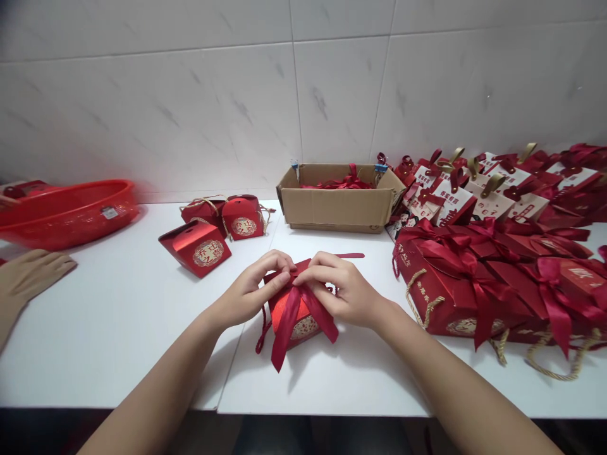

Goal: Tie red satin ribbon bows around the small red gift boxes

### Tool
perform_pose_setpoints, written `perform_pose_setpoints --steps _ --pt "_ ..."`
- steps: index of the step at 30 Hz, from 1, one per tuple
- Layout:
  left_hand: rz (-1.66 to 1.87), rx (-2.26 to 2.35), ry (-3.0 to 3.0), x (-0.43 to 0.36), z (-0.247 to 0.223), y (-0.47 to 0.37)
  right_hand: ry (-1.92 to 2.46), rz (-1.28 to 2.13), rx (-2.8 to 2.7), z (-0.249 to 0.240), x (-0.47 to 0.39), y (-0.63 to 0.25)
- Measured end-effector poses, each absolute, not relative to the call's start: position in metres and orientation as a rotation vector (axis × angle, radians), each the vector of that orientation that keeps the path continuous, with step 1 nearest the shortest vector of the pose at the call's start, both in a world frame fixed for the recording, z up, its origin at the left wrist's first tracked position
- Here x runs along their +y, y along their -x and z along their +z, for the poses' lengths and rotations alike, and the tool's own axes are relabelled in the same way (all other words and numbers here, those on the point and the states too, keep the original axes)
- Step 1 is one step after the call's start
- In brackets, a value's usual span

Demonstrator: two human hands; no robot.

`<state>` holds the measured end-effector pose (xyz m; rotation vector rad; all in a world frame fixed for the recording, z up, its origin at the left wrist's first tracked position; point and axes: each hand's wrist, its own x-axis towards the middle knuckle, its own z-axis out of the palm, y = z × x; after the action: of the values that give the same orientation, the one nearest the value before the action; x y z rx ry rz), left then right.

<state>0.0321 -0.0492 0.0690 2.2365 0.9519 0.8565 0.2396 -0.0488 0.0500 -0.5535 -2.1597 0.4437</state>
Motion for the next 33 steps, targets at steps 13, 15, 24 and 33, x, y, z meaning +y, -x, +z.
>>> perform_pose_setpoints --steps 13,15,24,33 --pt "0.793 0.919 -2.306 -0.047 0.076 -0.018 0.471 0.435 -2.257 0.047 -0.046 -0.249" --pt "0.796 0.886 -2.280 -0.048 0.075 -0.020 0.498 0.438 -2.238 0.048 -0.046 -0.250" --pt "0.817 0.985 -2.163 -0.049 0.073 -0.025 0.625 0.494 -2.153 0.056 -0.047 -0.257" --pt "0.929 0.907 -2.198 -0.044 0.069 -0.025 0.719 0.595 -2.094 0.053 -0.042 -0.259"
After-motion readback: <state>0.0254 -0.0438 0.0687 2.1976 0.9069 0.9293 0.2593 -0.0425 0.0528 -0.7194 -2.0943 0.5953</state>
